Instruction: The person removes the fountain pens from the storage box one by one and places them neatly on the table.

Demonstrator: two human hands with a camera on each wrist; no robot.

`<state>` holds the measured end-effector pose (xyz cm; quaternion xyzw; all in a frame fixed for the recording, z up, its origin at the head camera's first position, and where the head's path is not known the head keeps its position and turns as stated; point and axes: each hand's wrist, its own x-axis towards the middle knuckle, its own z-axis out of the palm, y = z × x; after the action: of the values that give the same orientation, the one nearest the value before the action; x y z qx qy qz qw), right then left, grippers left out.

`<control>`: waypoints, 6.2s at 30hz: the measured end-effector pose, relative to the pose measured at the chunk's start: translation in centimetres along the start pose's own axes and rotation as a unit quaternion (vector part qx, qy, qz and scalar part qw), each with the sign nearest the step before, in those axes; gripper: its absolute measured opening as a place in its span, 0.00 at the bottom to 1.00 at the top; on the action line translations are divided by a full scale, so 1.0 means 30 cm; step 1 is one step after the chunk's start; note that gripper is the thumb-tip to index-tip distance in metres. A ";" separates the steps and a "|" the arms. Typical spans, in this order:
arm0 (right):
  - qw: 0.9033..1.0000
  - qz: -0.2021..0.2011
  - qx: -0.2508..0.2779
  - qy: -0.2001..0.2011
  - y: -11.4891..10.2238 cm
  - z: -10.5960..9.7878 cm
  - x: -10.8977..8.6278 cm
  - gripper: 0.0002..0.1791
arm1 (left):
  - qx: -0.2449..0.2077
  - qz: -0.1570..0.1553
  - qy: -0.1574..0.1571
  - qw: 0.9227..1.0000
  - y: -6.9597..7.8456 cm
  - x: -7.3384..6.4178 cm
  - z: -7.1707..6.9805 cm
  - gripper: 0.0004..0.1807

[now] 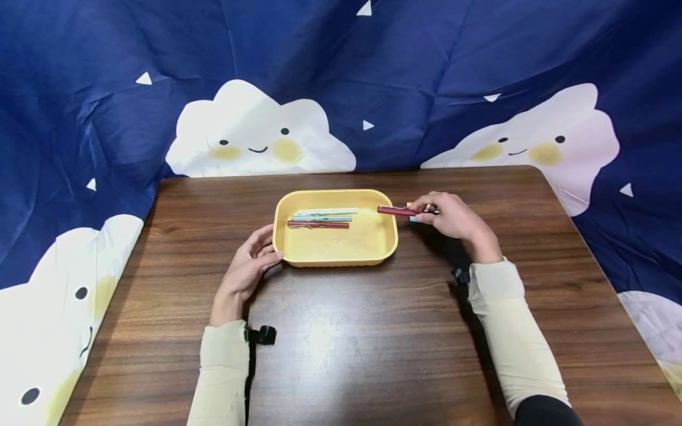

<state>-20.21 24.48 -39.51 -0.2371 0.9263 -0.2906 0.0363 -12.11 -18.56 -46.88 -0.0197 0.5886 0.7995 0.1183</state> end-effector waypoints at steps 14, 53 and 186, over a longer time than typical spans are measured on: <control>0.999 0.012 0.010 0.029 0.096 -0.032 0.000 0.08 | 0.000 -0.004 0.003 1.000 0.001 0.001 -0.001 0.39; 0.992 0.105 0.026 -0.062 0.358 -0.058 0.100 0.13 | -0.003 0.001 -0.002 1.000 -0.001 -0.003 -0.007 0.39; 0.996 0.030 0.079 0.041 -0.370 0.389 0.223 0.23 | -0.005 -0.004 0.001 1.000 0.007 -0.006 0.000 0.40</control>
<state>-19.10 7.35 -42.55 -0.1937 0.9077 -0.3715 0.0253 -11.97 -18.65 -46.65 -0.0235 0.5845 0.8021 0.1206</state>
